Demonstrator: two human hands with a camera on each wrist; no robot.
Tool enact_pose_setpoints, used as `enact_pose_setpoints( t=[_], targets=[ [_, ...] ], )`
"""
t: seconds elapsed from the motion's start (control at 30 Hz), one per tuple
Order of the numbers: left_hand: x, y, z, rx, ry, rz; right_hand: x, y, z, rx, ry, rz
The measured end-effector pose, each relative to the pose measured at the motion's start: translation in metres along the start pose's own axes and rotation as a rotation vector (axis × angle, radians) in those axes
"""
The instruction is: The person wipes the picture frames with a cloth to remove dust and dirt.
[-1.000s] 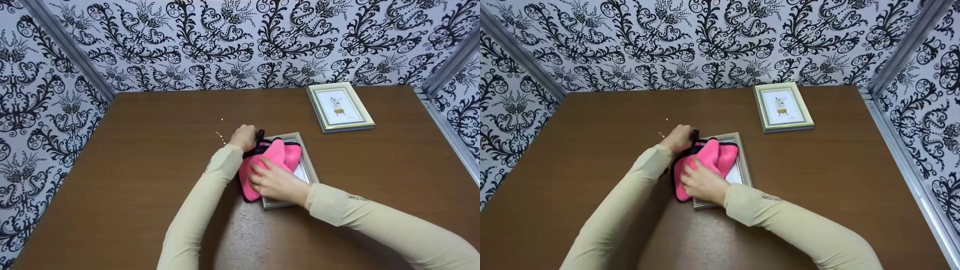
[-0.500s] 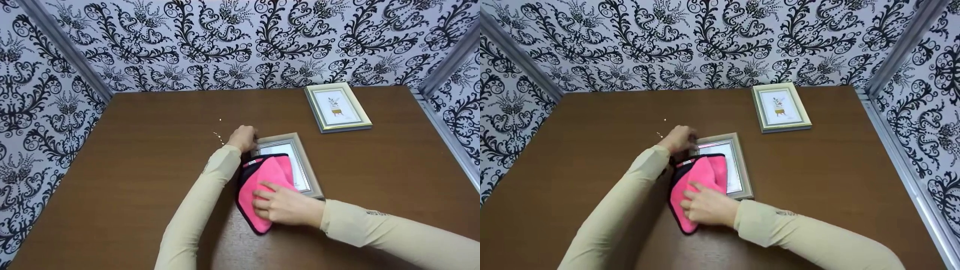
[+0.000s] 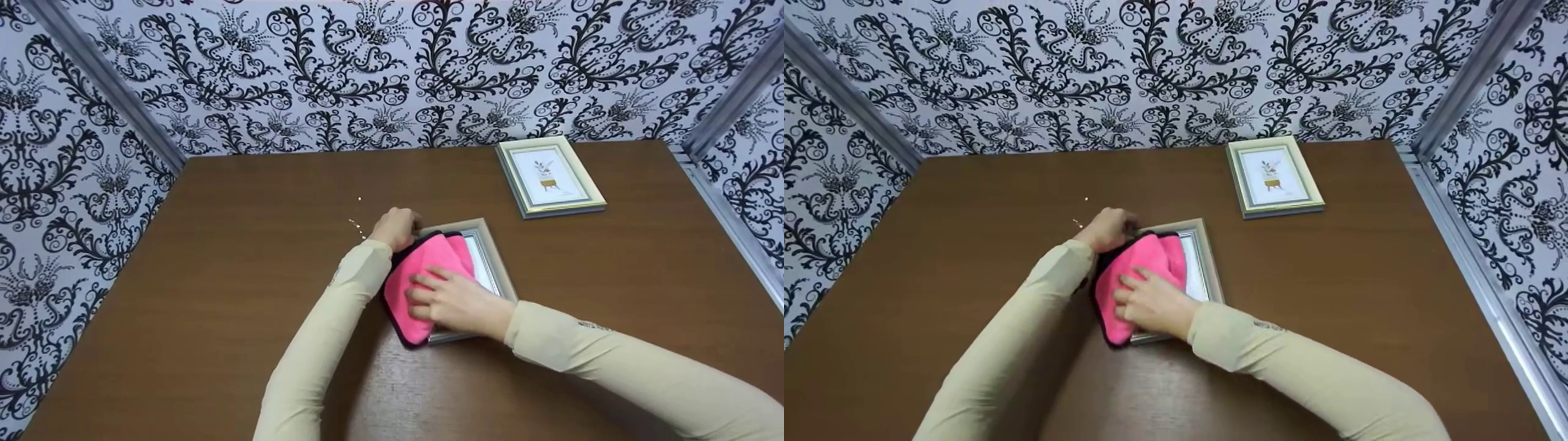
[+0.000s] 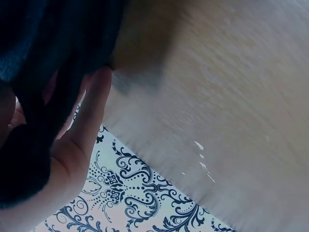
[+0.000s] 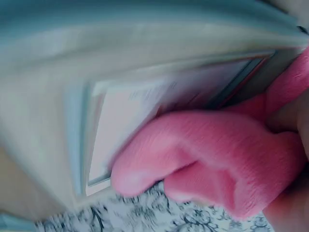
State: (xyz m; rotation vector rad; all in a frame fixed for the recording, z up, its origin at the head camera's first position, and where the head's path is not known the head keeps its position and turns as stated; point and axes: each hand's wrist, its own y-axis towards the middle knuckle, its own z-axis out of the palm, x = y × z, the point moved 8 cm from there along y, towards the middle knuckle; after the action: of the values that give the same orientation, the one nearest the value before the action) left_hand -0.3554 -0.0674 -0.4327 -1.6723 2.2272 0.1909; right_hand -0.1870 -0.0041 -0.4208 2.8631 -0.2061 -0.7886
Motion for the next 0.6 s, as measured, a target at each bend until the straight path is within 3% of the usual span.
enact_pose_setpoints(
  t=[0.3, 0.43, 0.6],
  targets=[
    [0.002, -0.002, 0.0, -0.011, -0.04, 0.008, 0.027, -0.028, -0.025, 0.035, 0.101, -0.108],
    [-0.002, -0.006, -0.002, -0.039, -0.035, 0.05, 0.022, -0.042, -0.029, 0.049, 0.167, -0.049],
    [-0.008, -0.013, -0.003, -0.067, -0.004, 0.162, 0.008, -0.052, -0.02, 0.104, 0.293, 0.046]
  ],
)
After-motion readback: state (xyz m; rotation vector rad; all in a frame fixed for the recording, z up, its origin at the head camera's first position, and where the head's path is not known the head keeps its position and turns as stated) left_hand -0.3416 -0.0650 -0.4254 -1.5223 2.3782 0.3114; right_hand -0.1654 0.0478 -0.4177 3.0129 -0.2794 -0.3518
